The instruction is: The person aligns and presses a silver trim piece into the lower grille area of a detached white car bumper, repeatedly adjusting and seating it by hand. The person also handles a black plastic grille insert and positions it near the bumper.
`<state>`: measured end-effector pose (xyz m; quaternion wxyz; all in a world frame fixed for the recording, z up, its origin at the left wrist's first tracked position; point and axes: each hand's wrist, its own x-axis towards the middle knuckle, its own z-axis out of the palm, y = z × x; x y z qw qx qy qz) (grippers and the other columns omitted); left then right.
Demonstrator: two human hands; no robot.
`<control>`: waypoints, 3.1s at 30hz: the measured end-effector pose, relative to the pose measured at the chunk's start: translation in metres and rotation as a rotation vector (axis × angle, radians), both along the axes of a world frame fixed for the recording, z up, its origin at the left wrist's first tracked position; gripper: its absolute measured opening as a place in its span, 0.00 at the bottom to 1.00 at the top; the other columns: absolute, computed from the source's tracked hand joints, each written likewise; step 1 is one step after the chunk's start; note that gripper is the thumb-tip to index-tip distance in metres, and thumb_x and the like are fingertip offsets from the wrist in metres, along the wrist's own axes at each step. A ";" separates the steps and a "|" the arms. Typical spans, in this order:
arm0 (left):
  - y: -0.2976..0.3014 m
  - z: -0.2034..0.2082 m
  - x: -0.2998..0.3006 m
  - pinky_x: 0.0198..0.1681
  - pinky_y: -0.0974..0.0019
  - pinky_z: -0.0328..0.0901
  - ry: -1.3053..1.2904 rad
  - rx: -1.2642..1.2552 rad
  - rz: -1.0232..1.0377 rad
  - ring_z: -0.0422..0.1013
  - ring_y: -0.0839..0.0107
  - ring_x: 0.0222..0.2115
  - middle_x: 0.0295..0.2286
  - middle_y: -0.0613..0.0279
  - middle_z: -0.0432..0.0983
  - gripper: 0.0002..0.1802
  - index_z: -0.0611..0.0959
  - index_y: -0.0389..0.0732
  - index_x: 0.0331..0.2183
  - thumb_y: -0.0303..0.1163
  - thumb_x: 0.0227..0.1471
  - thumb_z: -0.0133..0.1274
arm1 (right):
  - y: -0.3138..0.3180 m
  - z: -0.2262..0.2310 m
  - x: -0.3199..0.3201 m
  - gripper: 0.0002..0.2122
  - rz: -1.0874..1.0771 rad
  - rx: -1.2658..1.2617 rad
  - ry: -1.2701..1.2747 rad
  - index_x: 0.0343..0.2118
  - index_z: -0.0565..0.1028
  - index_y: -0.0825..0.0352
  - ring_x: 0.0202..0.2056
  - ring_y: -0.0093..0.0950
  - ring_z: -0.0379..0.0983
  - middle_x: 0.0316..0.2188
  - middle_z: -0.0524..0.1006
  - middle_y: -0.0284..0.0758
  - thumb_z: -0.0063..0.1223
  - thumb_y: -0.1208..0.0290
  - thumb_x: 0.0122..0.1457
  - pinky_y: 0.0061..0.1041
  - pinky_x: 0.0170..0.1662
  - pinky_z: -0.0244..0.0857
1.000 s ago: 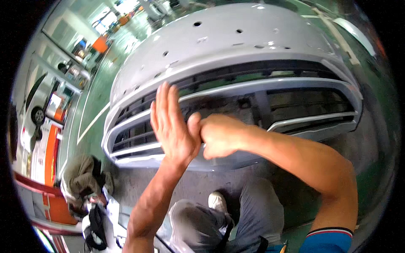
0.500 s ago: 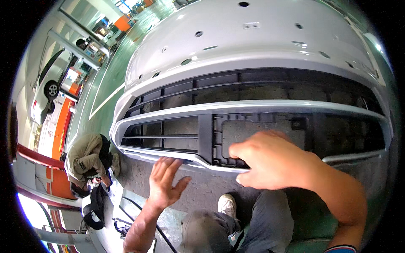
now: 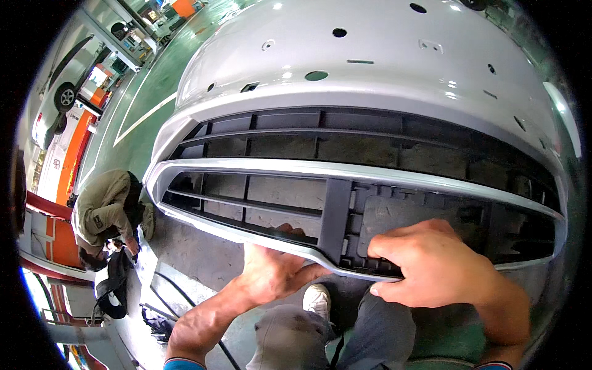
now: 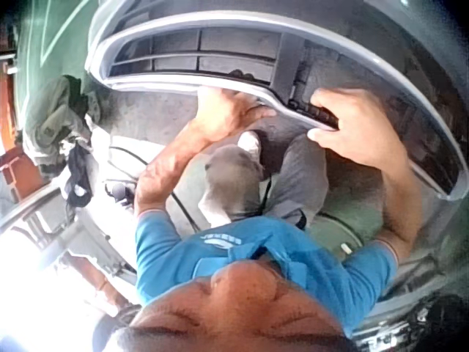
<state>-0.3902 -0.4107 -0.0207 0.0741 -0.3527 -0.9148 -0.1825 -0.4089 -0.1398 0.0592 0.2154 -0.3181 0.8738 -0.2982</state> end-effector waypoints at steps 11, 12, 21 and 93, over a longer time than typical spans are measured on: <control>0.000 0.002 0.001 0.24 0.55 0.64 0.034 0.125 0.024 0.72 0.60 0.24 0.23 0.61 0.73 0.18 0.83 0.45 0.27 0.48 0.42 0.68 | -0.002 0.009 0.002 0.21 0.016 0.051 0.077 0.27 0.75 0.69 0.27 0.46 0.76 0.24 0.76 0.43 0.68 0.53 0.47 0.41 0.31 0.67; 0.000 -0.002 0.002 0.25 0.55 0.65 0.018 0.146 0.017 0.73 0.59 0.25 0.24 0.60 0.74 0.18 0.83 0.44 0.26 0.48 0.42 0.67 | 0.000 0.010 0.003 0.22 0.008 0.057 0.074 0.26 0.74 0.69 0.26 0.46 0.76 0.23 0.76 0.43 0.69 0.53 0.46 0.41 0.30 0.66; -0.053 -0.036 0.040 0.56 0.51 0.63 0.347 0.250 0.337 0.69 0.54 0.51 0.47 0.52 0.72 0.29 0.79 0.41 0.48 0.40 0.44 0.67 | -0.015 -0.006 0.001 0.23 0.015 0.038 0.125 0.23 0.73 0.72 0.22 0.41 0.74 0.20 0.74 0.43 0.71 0.54 0.41 0.37 0.26 0.64; -0.189 0.093 -0.070 0.67 0.45 0.44 -0.355 0.195 0.994 0.45 0.49 0.68 0.66 0.48 0.52 0.35 0.63 0.37 0.63 0.40 0.59 0.51 | -0.010 -0.012 -0.004 0.24 -0.118 0.438 -0.376 0.40 0.77 0.62 0.47 0.48 0.70 0.41 0.76 0.45 0.71 0.57 0.41 0.45 0.53 0.62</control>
